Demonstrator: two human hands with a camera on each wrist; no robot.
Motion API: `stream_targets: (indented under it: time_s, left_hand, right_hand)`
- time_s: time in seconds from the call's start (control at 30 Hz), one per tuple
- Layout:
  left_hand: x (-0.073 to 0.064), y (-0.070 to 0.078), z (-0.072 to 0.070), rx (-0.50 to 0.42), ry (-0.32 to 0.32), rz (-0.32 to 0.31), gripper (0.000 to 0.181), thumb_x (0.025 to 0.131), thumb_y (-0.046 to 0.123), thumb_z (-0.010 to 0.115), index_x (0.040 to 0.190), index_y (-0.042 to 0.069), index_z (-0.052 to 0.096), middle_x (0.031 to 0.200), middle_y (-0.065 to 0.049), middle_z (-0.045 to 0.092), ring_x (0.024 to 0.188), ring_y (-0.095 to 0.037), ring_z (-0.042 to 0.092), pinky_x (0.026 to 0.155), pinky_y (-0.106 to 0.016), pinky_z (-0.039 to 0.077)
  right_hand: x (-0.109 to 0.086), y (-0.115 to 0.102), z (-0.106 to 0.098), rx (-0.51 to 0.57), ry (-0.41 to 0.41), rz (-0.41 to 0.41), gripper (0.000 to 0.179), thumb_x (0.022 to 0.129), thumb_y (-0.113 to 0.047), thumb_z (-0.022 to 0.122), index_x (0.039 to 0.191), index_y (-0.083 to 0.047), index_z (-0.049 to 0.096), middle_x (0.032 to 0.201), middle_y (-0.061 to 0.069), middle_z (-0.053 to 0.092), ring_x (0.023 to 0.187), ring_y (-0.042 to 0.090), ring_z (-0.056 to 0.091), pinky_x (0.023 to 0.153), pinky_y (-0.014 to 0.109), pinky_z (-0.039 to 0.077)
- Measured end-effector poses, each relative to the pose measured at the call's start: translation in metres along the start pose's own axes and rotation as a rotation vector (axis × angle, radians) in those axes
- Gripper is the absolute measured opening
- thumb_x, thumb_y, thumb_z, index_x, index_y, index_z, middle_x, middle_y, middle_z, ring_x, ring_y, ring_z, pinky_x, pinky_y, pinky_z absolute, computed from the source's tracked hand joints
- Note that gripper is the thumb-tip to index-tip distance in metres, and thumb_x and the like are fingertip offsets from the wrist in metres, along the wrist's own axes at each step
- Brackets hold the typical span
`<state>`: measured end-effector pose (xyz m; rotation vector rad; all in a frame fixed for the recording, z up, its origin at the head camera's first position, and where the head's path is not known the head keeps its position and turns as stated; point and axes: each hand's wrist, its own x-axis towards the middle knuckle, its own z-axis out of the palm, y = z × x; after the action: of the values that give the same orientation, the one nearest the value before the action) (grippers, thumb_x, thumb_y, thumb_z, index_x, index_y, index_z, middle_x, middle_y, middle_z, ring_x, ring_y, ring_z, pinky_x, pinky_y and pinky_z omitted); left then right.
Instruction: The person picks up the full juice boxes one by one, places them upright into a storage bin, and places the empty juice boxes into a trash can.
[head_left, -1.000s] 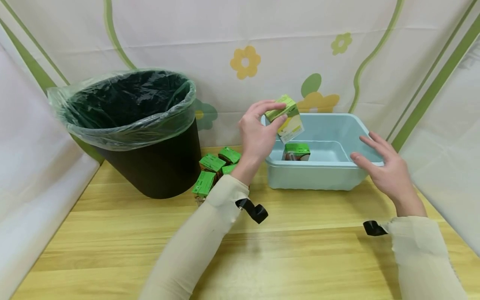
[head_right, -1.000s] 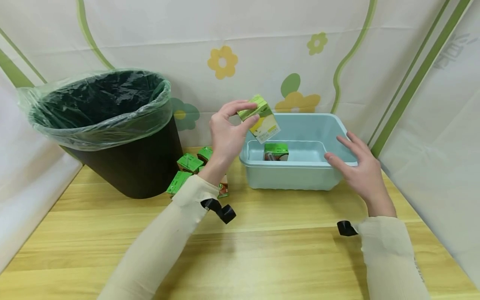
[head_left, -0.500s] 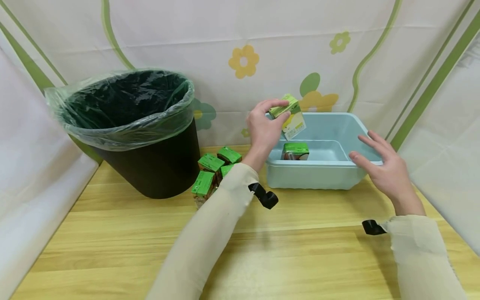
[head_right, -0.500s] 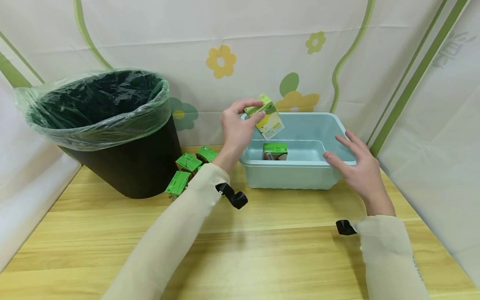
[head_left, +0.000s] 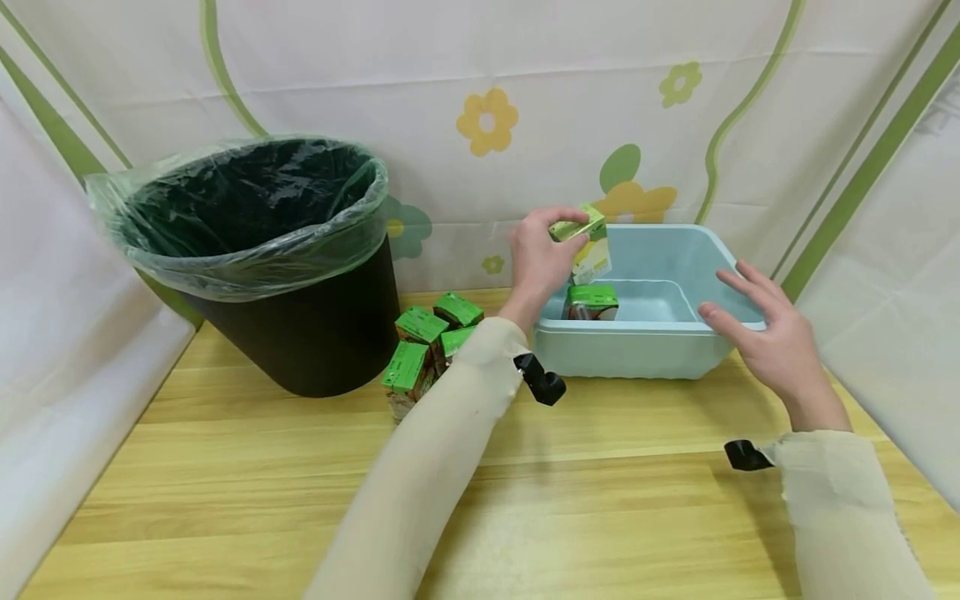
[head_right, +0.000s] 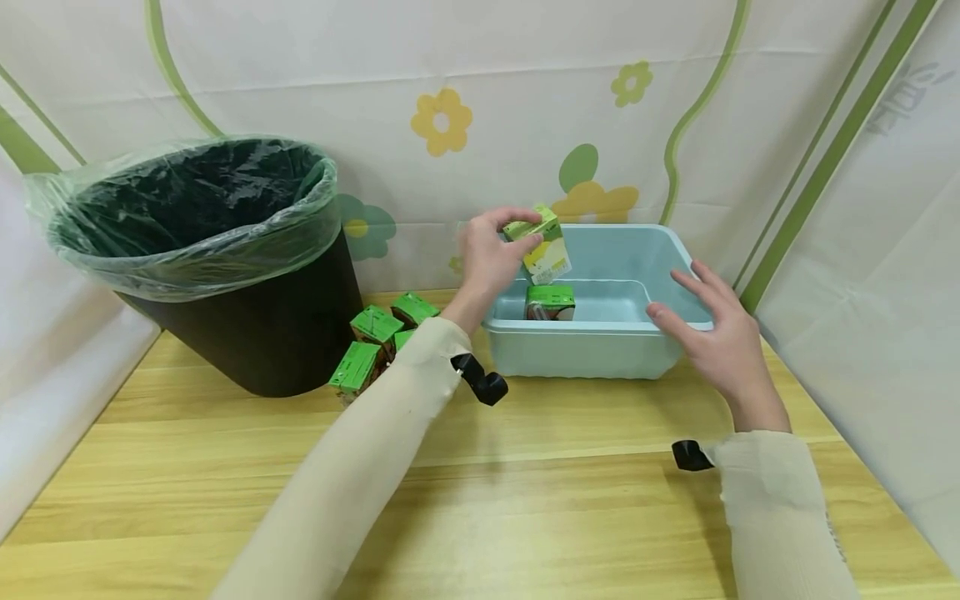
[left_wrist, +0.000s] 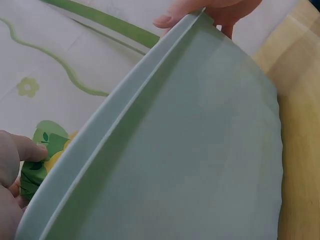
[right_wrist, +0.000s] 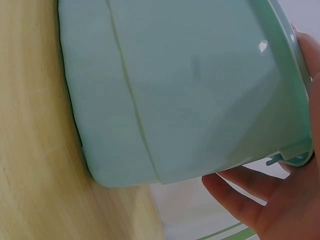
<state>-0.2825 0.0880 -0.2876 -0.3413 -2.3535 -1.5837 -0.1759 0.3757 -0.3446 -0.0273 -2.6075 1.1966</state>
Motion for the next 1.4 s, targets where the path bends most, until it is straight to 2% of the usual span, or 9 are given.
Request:
stream_targets:
  time_s: [0.07, 0.13, 0.3, 0.7, 0.87, 0.97, 1.1, 1.2, 1.4]
  left_hand:
    - [0.001, 0.001, 0.0, 0.028, -0.025, -0.004, 0.02, 0.095, 0.015, 0.081, 0.115, 0.021, 0.082, 0.131, 0.006, 0.075, 0.103, -0.015, 0.071, 0.108, -0.027, 0.051]
    - [0.002, 0.002, 0.001, 0.056, -0.058, -0.011, 0.02, 0.095, 0.016, 0.081, 0.114, 0.022, 0.082, 0.132, 0.007, 0.075, 0.105, -0.015, 0.072, 0.108, -0.027, 0.051]
    - [0.004, 0.004, 0.005, 0.111, -0.124, -0.028, 0.019, 0.094, 0.016, 0.082, 0.111, 0.024, 0.082, 0.137, 0.008, 0.073, 0.139, -0.012, 0.059, 0.114, -0.029, 0.049]
    - [0.008, 0.004, 0.013, 0.186, -0.217, -0.066, 0.018, 0.092, 0.01, 0.084, 0.105, 0.022, 0.083, 0.139, 0.005, 0.072, 0.134, -0.013, 0.063, 0.103, -0.027, 0.054]
    - [0.008, 0.002, 0.015, 0.219, -0.264, -0.064, 0.019, 0.092, 0.009, 0.083, 0.106, 0.022, 0.083, 0.136, 0.005, 0.073, 0.143, -0.018, 0.056, 0.108, -0.031, 0.053]
    - [0.007, 0.002, 0.015, 0.249, -0.297, -0.067, 0.02, 0.094, 0.007, 0.08, 0.107, 0.021, 0.083, 0.134, 0.005, 0.073, 0.144, -0.019, 0.054, 0.1, -0.027, 0.054]
    - [0.005, 0.001, 0.013, 0.269, -0.347, -0.074, 0.029, 0.098, -0.004, 0.069, 0.11, 0.019, 0.082, 0.13, 0.001, 0.074, 0.128, -0.018, 0.064, 0.079, -0.024, 0.052]
    - [0.005, 0.0, 0.011, 0.254, -0.346, -0.074, 0.031, 0.099, -0.004, 0.067, 0.113, 0.018, 0.082, 0.126, -0.003, 0.075, 0.12, -0.019, 0.067, 0.081, -0.025, 0.055]
    - [0.004, -0.002, 0.007, 0.176, -0.272, -0.064, 0.021, 0.098, 0.008, 0.076, 0.115, 0.018, 0.081, 0.123, -0.006, 0.077, 0.114, -0.018, 0.07, 0.094, -0.03, 0.06]
  right_hand:
    - [0.001, -0.001, 0.0, -0.001, -0.004, 0.0, 0.07, 0.103, -0.044, 0.066, 0.165, -0.023, 0.042, 0.179, -0.014, 0.013, 0.168, 0.034, 0.002, 0.127, 0.075, 0.002]
    - [0.001, -0.001, -0.001, -0.007, -0.004, -0.005, 0.069, 0.104, -0.043, 0.066, 0.165, -0.022, 0.041, 0.179, -0.014, 0.012, 0.168, 0.035, 0.002, 0.127, 0.076, 0.001]
    - [0.0, -0.001, -0.005, -0.013, -0.001, -0.006, 0.069, 0.104, -0.044, 0.066, 0.165, -0.022, 0.041, 0.178, -0.019, 0.013, 0.168, 0.033, 0.001, 0.127, 0.075, 0.001]
    - [-0.004, 0.005, -0.006, -0.006, 0.005, -0.011, 0.069, 0.103, -0.044, 0.066, 0.164, -0.024, 0.042, 0.174, -0.028, 0.015, 0.168, 0.031, 0.001, 0.127, 0.077, 0.001]
    - [-0.003, 0.005, -0.005, -0.004, 0.002, -0.01, 0.069, 0.103, -0.044, 0.066, 0.165, -0.024, 0.042, 0.175, -0.027, 0.015, 0.168, 0.031, 0.001, 0.127, 0.076, 0.001]
    - [-0.003, 0.005, -0.005, -0.005, -0.002, -0.008, 0.069, 0.103, -0.045, 0.066, 0.165, -0.025, 0.042, 0.175, -0.027, 0.014, 0.168, 0.032, 0.001, 0.126, 0.077, 0.001]
    - [-0.002, 0.004, -0.003, -0.005, -0.01, -0.006, 0.069, 0.103, -0.045, 0.066, 0.165, -0.025, 0.041, 0.175, -0.027, 0.013, 0.168, 0.033, 0.001, 0.126, 0.078, 0.001]
    - [-0.001, 0.003, -0.001, -0.005, -0.014, -0.01, 0.069, 0.103, -0.046, 0.066, 0.165, -0.026, 0.041, 0.175, -0.026, 0.013, 0.168, 0.034, 0.001, 0.126, 0.078, 0.001]
    - [-0.002, 0.003, -0.001, -0.007, -0.007, -0.018, 0.068, 0.104, -0.045, 0.066, 0.165, -0.025, 0.042, 0.175, -0.027, 0.014, 0.168, 0.033, 0.001, 0.126, 0.078, 0.001]
